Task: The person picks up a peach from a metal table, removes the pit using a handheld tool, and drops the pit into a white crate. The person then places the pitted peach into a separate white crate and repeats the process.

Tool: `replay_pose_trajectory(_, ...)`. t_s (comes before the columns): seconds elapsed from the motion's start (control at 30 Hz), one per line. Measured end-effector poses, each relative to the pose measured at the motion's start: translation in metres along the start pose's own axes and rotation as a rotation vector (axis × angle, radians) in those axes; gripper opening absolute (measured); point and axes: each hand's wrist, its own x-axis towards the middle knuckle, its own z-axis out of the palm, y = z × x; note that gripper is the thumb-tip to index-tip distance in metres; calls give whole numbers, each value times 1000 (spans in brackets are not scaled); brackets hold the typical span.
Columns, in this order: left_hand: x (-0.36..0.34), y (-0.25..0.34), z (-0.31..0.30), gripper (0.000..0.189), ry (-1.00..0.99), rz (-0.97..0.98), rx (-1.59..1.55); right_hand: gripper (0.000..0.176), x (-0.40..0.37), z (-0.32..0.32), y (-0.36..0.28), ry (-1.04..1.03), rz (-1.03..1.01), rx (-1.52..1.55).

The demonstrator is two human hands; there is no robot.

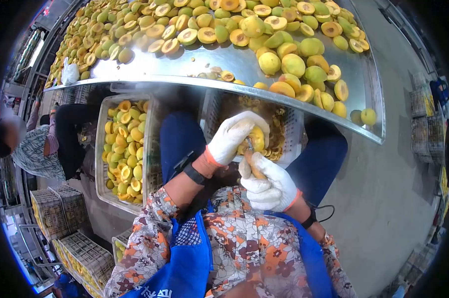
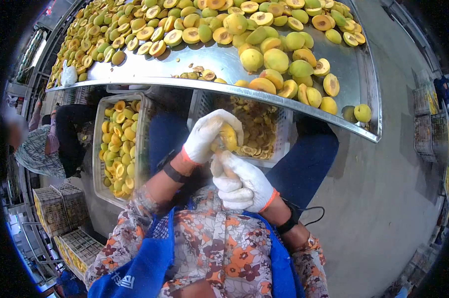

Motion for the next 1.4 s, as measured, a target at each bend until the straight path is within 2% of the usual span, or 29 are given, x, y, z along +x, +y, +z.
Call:
replay_pose_trajectory(0.07,5,4,-6,53,-20,22,37,40,3,-2,0,-17,10,7)
replay_pose_trajectory(0.13,10,8,-15,54,-160,93,145,40,7,-2,0,-38,18,15)
replay_pose_trajectory(0.27,9,13,-12,55,-139,66,17,41,9,8,-2,-30,34,-35)
replay_pose_trajectory(0.37,8,11,-22,46,-186,113,-66,40,10,13,-1,-19,58,-63)
replay_pose_trajectory(0.43,11,14,-30,46,-328,123,-13,40,13,14,-2,-16,70,-80)
replay_pose_trajectory(0.47,9,14,-28,46,-323,124,-11,40,14,13,-3,-21,82,-82)
replay_pose_trajectory(0.53,1,13,-18,49,-83,159,-79,40,14,12,-2,-27,100,-77)
replay_pose_trajectory(0.57,-1,12,-21,57,78,253,177,39,13,12,-2,-43,99,-173)
replay_pose_trajectory(0.6,-6,12,-16,57,367,152,-179,38,11,13,-2,-61,96,-270)
replay_pose_trajectory(0.63,-7,10,-30,49,284,159,-383,32,8,20,-1,49,101,-296)
replay_pose_trajectory(0.67,-14,11,-50,43,196,162,-588,32,6,19,-2,48,101,-292)
replay_pose_trajectory(0.73,-58,37,-89,26,858,350,858,26,1,17,-8,327,-127,-512)
replay_pose_trajectory(0.77,-87,48,-119,26,938,290,1529,22,-1,5,-12,423,-209,-603)
replay_pose_trajectory(0.8,-113,48,-133,18,1207,232,690,22,-4,-1,-16,421,-218,-603)
replay_pose_trajectory(0.83,-144,50,-158,21,1335,147,572,22,-7,-6,-19,506,-228,-590)
replay_pose_trajectory(0.87,-193,41,-197,30,1350,-100,841,22,-10,-10,-21,589,-239,-573)
replay_pose_trajectory(0.9,-238,24,-228,28,1255,-106,1294,21,-12,-13,-22,596,-255,-606)
replay_pose_trajectory(0.93,-246,34,-204,34,1257,-495,1513,21,-11,-14,-22,589,-265,-603)
replay_pose_trajectory(0.97,-280,22,-224,42,1099,-824,1602,20,-9,-16,-23,637,-268,-631)
replay_pose_trajectory(1.0,-309,8,-244,51,927,-988,1628,19,-9,-18,-22,690,-270,-658)
replay_pose_trajectory(1.03,-301,11,-234,46,944,-983,1676,19,-8,-24,-22,723,-263,-672)
replay_pose_trajectory(1.07,-292,12,-225,41,960,-974,1723,19,-7,-25,-23,726,-277,-669)
replay_pose_trajectory(1.17,-193,43,-195,26,970,-231,1834,23,-6,-29,-20,798,-258,-821)
replay_pose_trajectory(1.2,-143,58,-171,23,930,41,1818,23,-5,-31,-20,801,-263,-826)
replay_pose_trajectory(1.27,-47,75,-112,25,801,421,1637,24,-4,-35,-18,811,-336,-941)
replay_pose_trajectory(1.3,-9,65,-104,28,770,343,1505,26,-4,-39,-18,826,-339,-972)
replay_pose_trajectory(1.33,26,67,-73,30,608,285,1363,26,-4,-42,-17,829,-349,-972)
replay_pose_trajectory(1.4,93,61,-43,42,254,326,1389,29,-3,-45,-16,881,-395,-1223)
